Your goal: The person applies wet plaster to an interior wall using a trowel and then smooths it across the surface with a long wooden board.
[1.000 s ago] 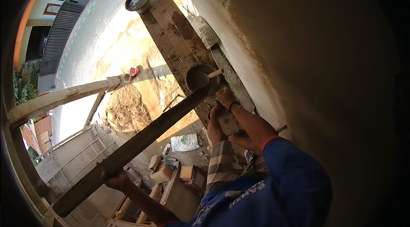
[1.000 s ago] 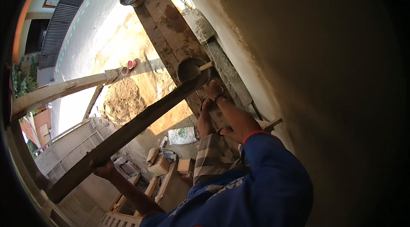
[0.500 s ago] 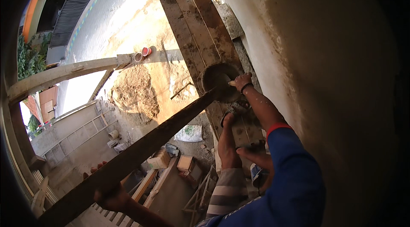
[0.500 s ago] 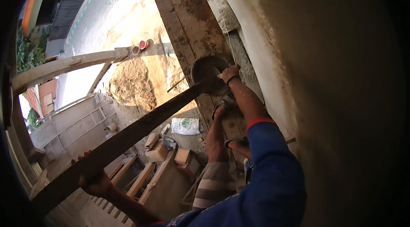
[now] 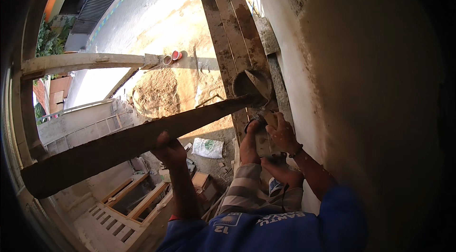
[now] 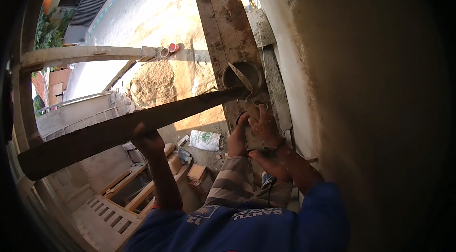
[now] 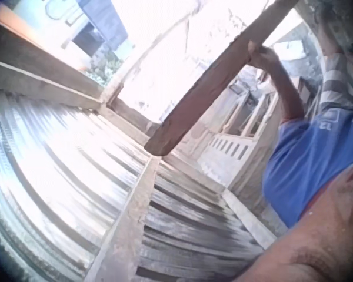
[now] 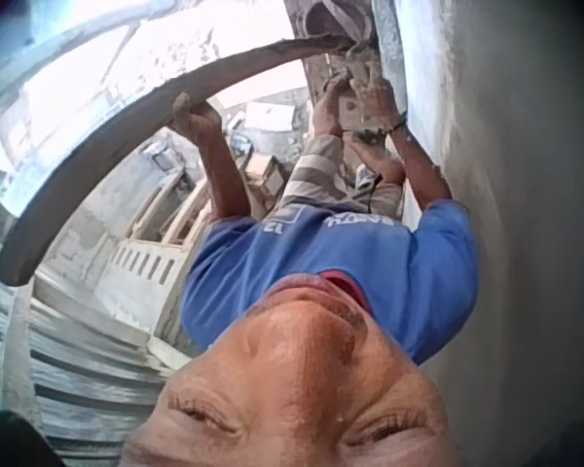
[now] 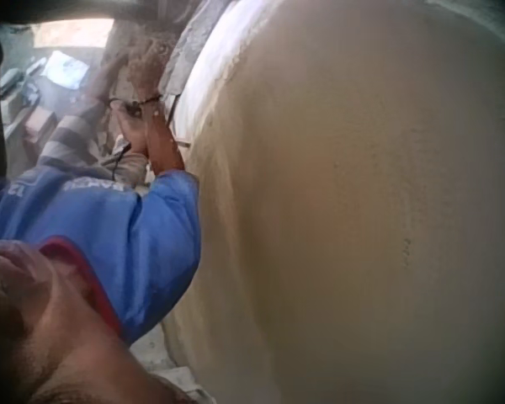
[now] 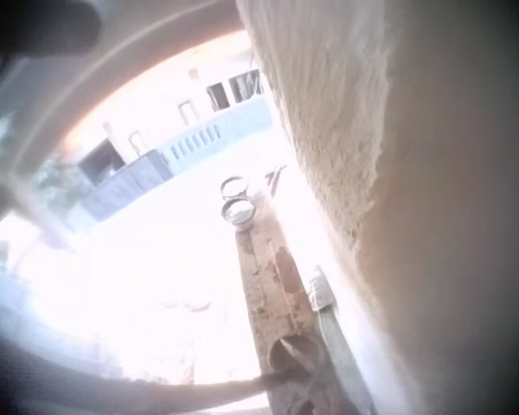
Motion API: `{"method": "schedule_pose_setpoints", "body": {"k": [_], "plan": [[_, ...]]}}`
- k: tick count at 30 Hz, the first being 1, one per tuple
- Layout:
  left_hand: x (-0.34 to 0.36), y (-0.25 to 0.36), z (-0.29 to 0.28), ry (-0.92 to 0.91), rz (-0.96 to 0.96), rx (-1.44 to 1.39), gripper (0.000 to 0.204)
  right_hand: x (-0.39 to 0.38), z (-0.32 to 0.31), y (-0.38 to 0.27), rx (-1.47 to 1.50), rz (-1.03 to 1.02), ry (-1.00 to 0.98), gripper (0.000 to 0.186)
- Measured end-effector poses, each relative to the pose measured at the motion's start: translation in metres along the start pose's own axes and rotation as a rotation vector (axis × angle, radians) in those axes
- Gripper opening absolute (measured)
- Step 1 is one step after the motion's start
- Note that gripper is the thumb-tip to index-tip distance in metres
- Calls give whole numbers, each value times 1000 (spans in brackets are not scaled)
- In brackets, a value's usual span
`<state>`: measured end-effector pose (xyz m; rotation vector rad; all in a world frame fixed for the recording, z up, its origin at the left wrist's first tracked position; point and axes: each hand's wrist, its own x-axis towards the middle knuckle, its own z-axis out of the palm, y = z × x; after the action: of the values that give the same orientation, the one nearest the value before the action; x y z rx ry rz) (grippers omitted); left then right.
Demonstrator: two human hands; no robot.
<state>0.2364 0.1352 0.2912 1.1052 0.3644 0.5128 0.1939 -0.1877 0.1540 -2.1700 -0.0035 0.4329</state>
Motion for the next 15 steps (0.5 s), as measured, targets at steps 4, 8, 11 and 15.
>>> {"method": "schedule_pose_setpoints", "body": {"k": [4,8,11,15], "plan": [[-28,-20,19,39,97,152,15,-64,-41,-121,262,-145,29,50],[-53,-17,29,-82,644,1105,9,-101,-26,-158,397,-238,-214,62],[-67,-3,48,-195,902,1487,8,-100,26,-107,258,-289,-84,61],[-67,-22,40,125,332,490,5,-65,73,-33,205,-140,-128,64]]}}
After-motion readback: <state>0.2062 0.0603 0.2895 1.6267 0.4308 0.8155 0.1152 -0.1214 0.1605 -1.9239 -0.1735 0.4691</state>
